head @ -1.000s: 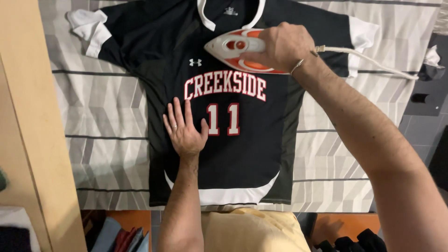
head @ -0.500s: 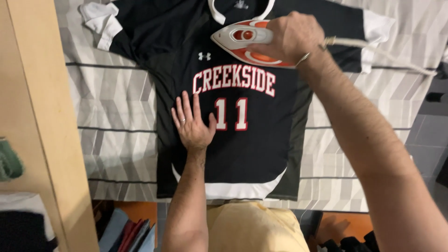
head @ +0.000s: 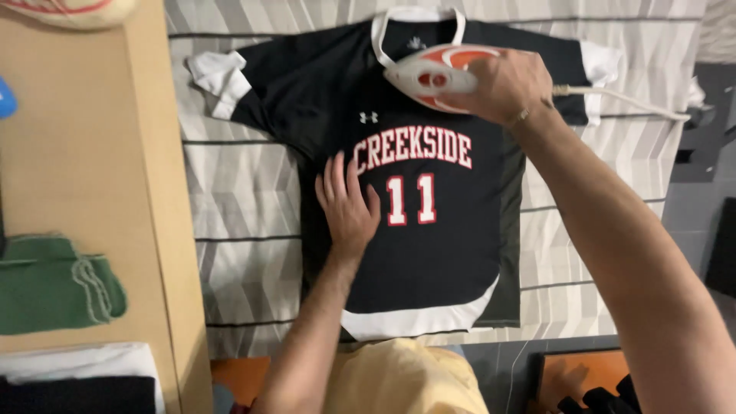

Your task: The person takes a black sports jersey from a clothing rack, lays it out on a flat surface, and irons it with a steam iron.

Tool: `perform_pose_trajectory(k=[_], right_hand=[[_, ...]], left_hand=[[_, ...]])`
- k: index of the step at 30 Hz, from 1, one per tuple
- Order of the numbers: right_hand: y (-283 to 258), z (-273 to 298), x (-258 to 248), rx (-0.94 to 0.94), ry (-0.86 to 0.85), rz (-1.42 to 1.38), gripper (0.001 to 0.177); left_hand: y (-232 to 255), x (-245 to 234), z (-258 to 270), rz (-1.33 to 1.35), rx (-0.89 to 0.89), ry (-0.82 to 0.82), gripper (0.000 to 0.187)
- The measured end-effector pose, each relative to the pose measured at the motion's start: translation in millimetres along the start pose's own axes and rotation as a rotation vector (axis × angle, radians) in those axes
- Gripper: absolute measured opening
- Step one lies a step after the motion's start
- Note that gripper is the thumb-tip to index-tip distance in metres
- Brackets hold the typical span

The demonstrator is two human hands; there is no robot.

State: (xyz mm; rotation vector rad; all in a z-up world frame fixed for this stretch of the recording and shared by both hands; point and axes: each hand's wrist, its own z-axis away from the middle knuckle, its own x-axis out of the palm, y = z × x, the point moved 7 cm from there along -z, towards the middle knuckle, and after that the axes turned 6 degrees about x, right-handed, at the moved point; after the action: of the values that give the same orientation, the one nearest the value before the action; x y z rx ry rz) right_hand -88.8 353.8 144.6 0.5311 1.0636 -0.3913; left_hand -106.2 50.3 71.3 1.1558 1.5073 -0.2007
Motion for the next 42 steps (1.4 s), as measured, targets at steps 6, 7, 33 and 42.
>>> perform_pose_trajectory(k=[6, 7, 33, 42], right_hand=[[-49, 18, -35, 0.071, -0.069, 0.002, 0.096], [-61, 12, -37, 0.059, -0.064, 0.013, 0.096], [-151, -33, -39, -0.114, -0.177, 0.054, 0.073], [-168, -53, -36, -0.07, -0.198, -0.054, 0.081]], left_hand=[[-101, 10, -91, -0.241, 0.135, -0.058, 0.039], [-114, 2, -97, -0.242, 0.121, -0.05, 0.039], [-260, 47, -216, -0.191, -0.256, -0.331, 0.02], [-276, 61, -200, -0.463, -0.191, 0.101, 0.028]])
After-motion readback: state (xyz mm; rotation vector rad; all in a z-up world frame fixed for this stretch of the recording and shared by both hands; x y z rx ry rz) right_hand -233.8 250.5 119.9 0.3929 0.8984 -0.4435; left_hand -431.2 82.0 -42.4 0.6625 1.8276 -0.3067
